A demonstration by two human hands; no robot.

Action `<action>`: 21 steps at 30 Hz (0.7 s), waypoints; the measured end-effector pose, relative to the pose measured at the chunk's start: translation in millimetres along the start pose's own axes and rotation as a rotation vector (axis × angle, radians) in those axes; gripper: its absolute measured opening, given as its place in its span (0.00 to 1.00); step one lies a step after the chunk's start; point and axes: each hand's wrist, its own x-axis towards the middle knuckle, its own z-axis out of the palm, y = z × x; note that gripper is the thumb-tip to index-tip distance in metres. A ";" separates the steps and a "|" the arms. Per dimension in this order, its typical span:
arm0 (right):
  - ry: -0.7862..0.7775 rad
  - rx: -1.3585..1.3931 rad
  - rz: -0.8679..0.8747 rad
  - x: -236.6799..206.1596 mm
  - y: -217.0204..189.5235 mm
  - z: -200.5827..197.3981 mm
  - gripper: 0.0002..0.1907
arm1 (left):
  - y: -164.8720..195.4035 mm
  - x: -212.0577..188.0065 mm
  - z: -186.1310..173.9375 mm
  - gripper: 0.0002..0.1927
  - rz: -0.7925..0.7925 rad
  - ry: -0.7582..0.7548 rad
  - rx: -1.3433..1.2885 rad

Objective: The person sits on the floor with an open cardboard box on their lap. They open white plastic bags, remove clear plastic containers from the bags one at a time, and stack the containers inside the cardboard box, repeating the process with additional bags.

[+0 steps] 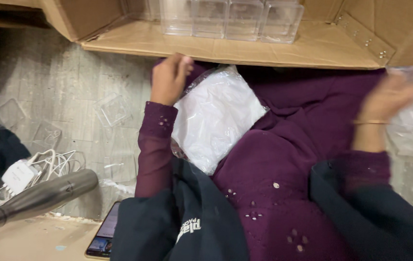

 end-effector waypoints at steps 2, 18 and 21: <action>-0.416 0.382 0.337 -9.6 -75.8 25.3 0.10 | 3.4 0.7 18.1 0.11 0.056 -0.138 0.215; -0.985 0.353 0.310 -78.4 -193.4 108.3 0.09 | 2.7 -30.3 31.0 0.16 0.048 -0.272 0.261; -0.992 0.280 0.218 -81.4 -206.0 107.3 0.10 | 10.0 -33.3 30.1 0.16 0.015 -0.262 0.289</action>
